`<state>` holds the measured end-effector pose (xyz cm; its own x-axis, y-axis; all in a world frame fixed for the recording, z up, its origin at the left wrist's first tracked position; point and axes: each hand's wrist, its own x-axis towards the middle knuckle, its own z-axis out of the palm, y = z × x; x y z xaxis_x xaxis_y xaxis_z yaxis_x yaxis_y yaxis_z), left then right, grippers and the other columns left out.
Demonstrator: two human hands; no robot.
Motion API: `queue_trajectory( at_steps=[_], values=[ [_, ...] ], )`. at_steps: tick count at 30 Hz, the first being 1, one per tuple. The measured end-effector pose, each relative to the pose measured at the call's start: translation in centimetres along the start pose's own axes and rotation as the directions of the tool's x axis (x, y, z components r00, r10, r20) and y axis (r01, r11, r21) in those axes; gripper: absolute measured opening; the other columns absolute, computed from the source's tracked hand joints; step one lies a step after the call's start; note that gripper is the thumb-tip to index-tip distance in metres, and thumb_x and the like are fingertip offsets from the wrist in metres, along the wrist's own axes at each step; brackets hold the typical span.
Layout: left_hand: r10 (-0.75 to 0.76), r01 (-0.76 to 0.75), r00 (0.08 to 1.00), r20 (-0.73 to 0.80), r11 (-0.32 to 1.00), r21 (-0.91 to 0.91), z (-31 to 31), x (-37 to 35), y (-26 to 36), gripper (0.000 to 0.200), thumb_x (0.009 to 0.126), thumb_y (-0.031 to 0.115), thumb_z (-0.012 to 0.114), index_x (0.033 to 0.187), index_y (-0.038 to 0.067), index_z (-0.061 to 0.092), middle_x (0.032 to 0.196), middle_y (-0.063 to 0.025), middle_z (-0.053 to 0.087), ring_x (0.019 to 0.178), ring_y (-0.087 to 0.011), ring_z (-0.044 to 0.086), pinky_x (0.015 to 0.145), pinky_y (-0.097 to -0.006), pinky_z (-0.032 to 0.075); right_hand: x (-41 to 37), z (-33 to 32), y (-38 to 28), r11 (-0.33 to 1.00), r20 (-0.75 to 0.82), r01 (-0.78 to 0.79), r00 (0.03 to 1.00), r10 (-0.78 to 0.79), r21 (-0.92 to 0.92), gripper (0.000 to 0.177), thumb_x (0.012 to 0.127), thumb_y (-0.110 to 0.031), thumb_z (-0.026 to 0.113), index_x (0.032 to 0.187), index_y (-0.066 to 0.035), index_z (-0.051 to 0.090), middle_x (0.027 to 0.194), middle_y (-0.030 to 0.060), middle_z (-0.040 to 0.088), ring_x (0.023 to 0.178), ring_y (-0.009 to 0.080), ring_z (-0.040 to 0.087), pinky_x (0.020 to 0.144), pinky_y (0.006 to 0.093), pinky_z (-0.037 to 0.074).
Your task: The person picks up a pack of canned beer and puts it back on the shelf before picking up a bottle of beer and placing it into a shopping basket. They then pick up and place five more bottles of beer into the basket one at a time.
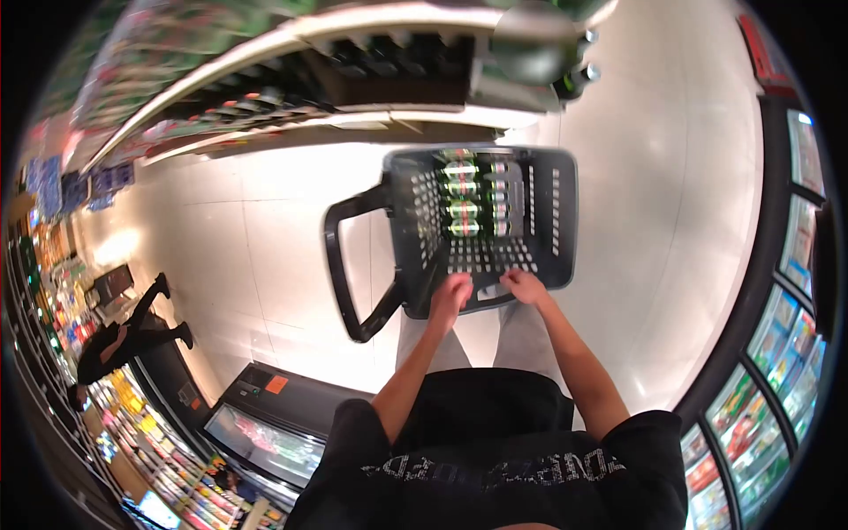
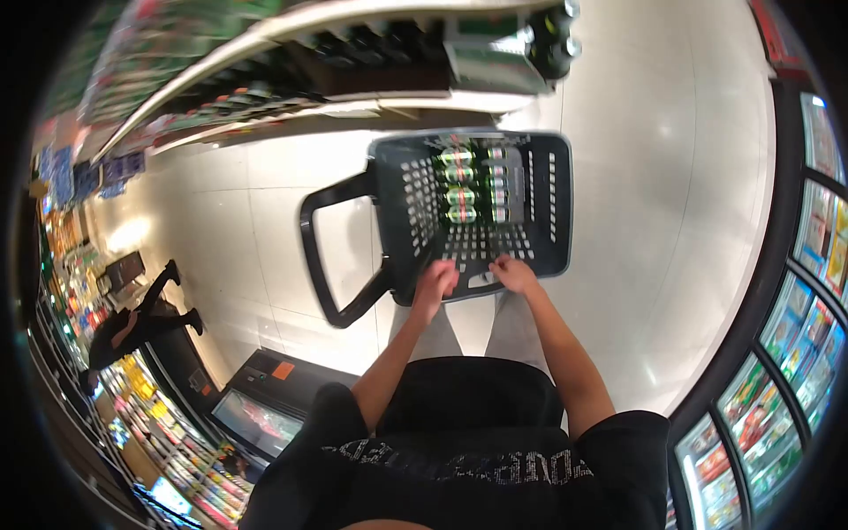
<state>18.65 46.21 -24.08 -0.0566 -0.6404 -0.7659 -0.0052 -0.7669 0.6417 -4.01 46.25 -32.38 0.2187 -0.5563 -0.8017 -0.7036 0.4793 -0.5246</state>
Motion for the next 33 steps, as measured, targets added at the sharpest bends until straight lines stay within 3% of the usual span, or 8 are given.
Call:
queue_trajectory(
  at_steps=[8,10,12,14,17,26,30,33],
  values=[
    [0.071,0.017,0.911,-0.405,0.978,0.208,-14.6,-19.4,-13.7,0.031,0.091,0.026,0.054,0.111,0.004,0.061,0.086,-0.0067,0.067,0.080,-0.0129,0.062,0.067,-0.0273,0.050,-6.7,-4.2,-5.6,0.926,-0.113,0.193,0.980,-0.164,0.325,0.038,0.089,-0.038,0.056,0.095,-0.001,0.060,0.078,0.0084,0.065,0.074,0.0181,0.063,0.070,0.0300,0.048],
    [-0.160,0.146,0.802,-0.576,0.987,-0.071,-16.3,-23.4,-14.6,0.032,0.087,0.027,0.056,0.108,0.002,0.061,0.089,-0.0111,0.068,0.079,-0.0160,0.064,0.068,-0.0315,0.051,-7.2,-5.1,-9.1,0.931,-0.089,0.192,0.981,-0.172,0.311,0.034,0.093,-0.033,0.056,0.096,0.000,0.059,0.081,0.0028,0.062,0.075,0.0107,0.057,0.070,0.0264,0.047],
    [-0.298,0.366,0.752,-0.588,0.930,-0.003,-18.5,-26.0,-19.6,0.036,0.084,0.031,0.058,0.107,0.002,0.061,0.086,-0.0140,0.069,0.074,-0.0221,0.067,0.067,-0.0340,0.052,-9.6,-4.7,-13.9,0.963,-0.054,0.177,0.984,-0.169,0.203,0.033,0.093,-0.034,0.056,0.096,-0.002,0.059,0.081,0.0022,0.062,0.074,0.0098,0.055,0.069,0.0254,0.046],
    [0.001,-0.108,0.993,0.121,0.452,0.886,-22.5,-26.6,-26.3,0.041,0.083,0.035,0.059,0.106,0.002,0.061,0.090,-0.0167,0.068,0.082,-0.0285,0.067,0.073,-0.0370,0.052,-12.0,-3.6,-19.4,0.885,-0.100,0.290,0.957,-0.273,0.363,0.029,0.094,-0.032,0.055,0.096,-0.003,0.059,0.082,0.0009,0.060,0.075,0.0087,0.053,0.071,0.0243,0.044],
    [-0.120,0.141,0.990,-0.075,0.845,0.516,-22.4,-29.0,-24.1,0.045,0.081,0.039,0.060,0.109,0.003,0.061,0.100,-0.0186,0.067,0.097,-0.0323,0.064,0.082,-0.0399,0.050,-12.7,-1.6,-26.2,0.840,-0.111,0.377,0.925,-0.364,0.389,0.029,0.094,-0.030,0.055,0.094,-0.001,0.058,0.085,0.0008,0.057,0.080,0.0082,0.051,0.073,0.0234,0.042],
    [-0.138,0.253,0.849,-0.510,0.953,0.164,-32.1,-27.2,-22.4,0.045,0.085,0.040,0.058,0.110,0.003,0.062,0.106,-0.0200,0.066,0.101,-0.0298,0.063,0.084,-0.0378,0.049,-5.5,2.7,-38.5,0.791,-0.396,0.377,0.899,-0.187,0.482,0.040,0.089,-0.038,0.060,0.102,0.000,0.061,0.092,0.0091,0.065,0.083,0.0164,0.061,0.076,0.0295,0.047],
    [-0.163,0.037,0.811,-0.561,0.972,-0.230,-35.6,-27.9,-22.6,0.040,0.091,0.034,0.053,0.112,0.002,0.062,0.104,-0.0150,0.067,0.097,-0.0225,0.063,0.083,-0.0338,0.048,-1.5,3.8,-37.2,0.494,-0.304,0.380,0.925,-0.230,0.782,0.028,0.086,-0.025,0.064,0.096,0.000,0.059,0.086,0.0127,0.065,0.078,0.0204,0.064,0.072,0.0331,0.053],
    [-0.105,0.005,0.799,-0.592,0.986,-0.167,-38.5,-28.8,-21.5,0.039,0.090,0.034,0.055,0.113,0.004,0.063,0.105,-0.0152,0.066,0.099,-0.0221,0.061,0.087,-0.0335,0.047,2.2,4.9,-35.6,0.397,-0.161,0.259,0.951,-0.264,0.880,0.042,0.085,-0.033,0.064,0.107,0.002,0.056,0.094,0.0188,0.065,0.079,0.0256,0.065,0.074,0.0342,0.054]
  ],
)
